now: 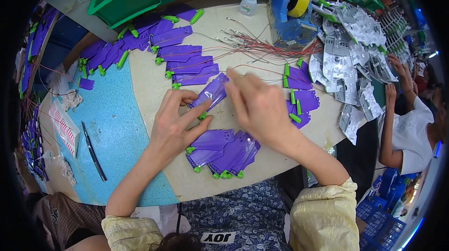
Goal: The person assembles plastic and electronic components by attaching green plastic clips and wires to purple plastic parts. A mallet is occasionally used to secure the parts together.
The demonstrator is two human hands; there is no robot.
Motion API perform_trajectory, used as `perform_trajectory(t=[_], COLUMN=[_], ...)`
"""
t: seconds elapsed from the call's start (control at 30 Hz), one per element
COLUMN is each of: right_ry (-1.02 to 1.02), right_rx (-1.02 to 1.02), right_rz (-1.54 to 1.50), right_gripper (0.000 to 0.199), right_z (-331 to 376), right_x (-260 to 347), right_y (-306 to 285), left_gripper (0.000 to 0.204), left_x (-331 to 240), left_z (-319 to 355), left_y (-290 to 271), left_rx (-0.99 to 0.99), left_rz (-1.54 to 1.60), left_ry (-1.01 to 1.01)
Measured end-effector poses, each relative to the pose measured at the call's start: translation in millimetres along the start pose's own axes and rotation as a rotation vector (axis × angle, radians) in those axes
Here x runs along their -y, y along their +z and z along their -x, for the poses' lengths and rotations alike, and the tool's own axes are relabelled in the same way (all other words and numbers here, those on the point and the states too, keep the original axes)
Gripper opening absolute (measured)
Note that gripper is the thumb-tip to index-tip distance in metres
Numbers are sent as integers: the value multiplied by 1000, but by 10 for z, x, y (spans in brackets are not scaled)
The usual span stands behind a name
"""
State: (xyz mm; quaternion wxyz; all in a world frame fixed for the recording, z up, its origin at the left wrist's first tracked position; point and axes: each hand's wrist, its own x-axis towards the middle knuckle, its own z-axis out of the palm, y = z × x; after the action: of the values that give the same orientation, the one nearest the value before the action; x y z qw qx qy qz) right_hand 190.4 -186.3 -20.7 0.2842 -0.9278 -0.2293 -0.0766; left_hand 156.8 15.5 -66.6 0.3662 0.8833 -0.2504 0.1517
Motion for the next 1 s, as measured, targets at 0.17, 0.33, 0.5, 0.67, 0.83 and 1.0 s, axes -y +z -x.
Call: perform_trajectory(t=[0.17,0.33,0.5,0.67,0.83,1.0], right_ry=[107,-724,-1024,-1087,-457,-837], right_rx=[26,-24,283,435,-2,14], right_rz=[-374,-299,-401,-912,-713,36], right_gripper=[29,59,56,29,30,22], right_z=[-194,-378,312,751,122,-361], right_x=[286,1322,2323,2416,1506,1100], right_y=[-116,-170,368,23,131,-4], left_gripper=[52,36,11,12,16,39], left_x=[6,4,266,344,-486,-1363], left_z=[-14,-289,-887,-998,-757,-706], left_y=[-107,-238,-273,-422,-1161,-650], left_rx=[-23,-332,-228,-534,-555,-167], left_rz=[170,212,-541,-142,577,-61], left_ry=[-64,22,195,-100,-197,86])
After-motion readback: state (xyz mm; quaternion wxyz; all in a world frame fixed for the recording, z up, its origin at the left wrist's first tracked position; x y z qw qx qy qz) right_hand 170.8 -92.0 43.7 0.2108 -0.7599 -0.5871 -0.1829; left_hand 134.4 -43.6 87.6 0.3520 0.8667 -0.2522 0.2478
